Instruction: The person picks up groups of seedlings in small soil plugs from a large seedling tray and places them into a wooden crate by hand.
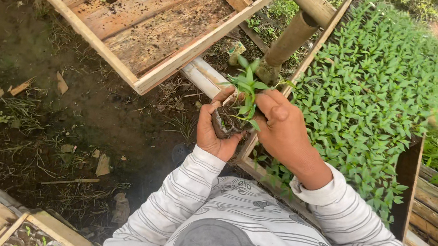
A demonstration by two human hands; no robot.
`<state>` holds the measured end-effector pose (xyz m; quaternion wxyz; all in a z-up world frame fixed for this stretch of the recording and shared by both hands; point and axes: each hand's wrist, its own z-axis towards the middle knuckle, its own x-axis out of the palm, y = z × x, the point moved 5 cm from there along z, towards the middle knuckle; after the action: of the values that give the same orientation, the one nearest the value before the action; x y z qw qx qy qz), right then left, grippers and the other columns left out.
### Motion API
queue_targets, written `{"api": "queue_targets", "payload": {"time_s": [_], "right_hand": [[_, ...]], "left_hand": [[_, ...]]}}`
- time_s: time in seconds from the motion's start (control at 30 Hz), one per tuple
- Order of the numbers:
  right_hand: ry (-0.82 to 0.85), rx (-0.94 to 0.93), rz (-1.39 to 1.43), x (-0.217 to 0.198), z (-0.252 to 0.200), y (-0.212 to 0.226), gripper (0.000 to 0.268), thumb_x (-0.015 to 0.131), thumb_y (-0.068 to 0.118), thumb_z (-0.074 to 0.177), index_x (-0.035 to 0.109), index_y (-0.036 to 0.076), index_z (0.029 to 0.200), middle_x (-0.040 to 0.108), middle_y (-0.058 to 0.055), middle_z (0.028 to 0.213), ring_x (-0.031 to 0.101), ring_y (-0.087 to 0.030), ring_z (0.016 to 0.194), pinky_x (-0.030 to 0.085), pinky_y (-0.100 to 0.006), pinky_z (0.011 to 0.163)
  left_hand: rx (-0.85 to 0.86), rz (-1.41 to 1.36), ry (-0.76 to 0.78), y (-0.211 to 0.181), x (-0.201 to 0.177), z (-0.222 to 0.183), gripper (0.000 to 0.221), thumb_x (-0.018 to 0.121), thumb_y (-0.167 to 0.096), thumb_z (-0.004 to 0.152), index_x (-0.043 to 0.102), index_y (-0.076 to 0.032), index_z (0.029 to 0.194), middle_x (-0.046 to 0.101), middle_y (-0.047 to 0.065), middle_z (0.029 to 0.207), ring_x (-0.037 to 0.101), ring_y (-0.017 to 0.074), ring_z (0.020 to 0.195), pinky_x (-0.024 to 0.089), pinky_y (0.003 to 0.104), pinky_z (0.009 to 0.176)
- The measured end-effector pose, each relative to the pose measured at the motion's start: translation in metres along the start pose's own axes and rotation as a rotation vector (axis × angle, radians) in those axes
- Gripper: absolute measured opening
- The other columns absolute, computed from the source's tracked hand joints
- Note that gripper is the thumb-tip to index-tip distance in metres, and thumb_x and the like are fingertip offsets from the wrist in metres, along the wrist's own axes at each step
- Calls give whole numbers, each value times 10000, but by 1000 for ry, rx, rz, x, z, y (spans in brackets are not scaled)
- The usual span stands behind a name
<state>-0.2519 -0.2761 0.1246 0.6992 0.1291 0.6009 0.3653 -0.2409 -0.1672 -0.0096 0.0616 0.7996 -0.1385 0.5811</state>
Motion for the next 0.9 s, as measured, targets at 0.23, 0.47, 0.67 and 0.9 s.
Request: {"api": "queue_targets", "payload": {"time_s": [0.23,0.47,0.67,0.9], "right_hand": [[-89,-197,296,31,49,62,187,620,-83,887,685,7,1037,652,-201,942,645,-305,787,560,-422,760],[1035,-405,1066,80,22,198,525,374,394,1114,422,14,1472,502,-156,1535,547,-337,1485,451,-462,1356],[414,-777,-81,64,91,175,76,582,0,824,583,75,835,577,-58,873,612,-296,877,497,-403,769],[61,54,-95,84,172,47,233,690,169,929,697,87,1147,683,-114,1001,712,-299,894,576,-429,738]], "left_hand": [[3,-209,-194,-80,-40,37,457,733,-277,775,712,-96,1194,610,238,1336,591,459,1185,499,646,979],[-22,-357,-101,-134,4,39,885,822,-375,598,494,-69,1361,452,280,1432,411,499,1343,335,750,1066],[-24,-289,-77,-190,47,41,564,683,-233,882,519,-80,1400,408,215,1532,439,419,1372,416,633,1088],[-114,-536,-205,-200,26,77,824,836,-375,706,539,-99,1424,424,227,1545,391,481,1401,326,735,1109]]}}
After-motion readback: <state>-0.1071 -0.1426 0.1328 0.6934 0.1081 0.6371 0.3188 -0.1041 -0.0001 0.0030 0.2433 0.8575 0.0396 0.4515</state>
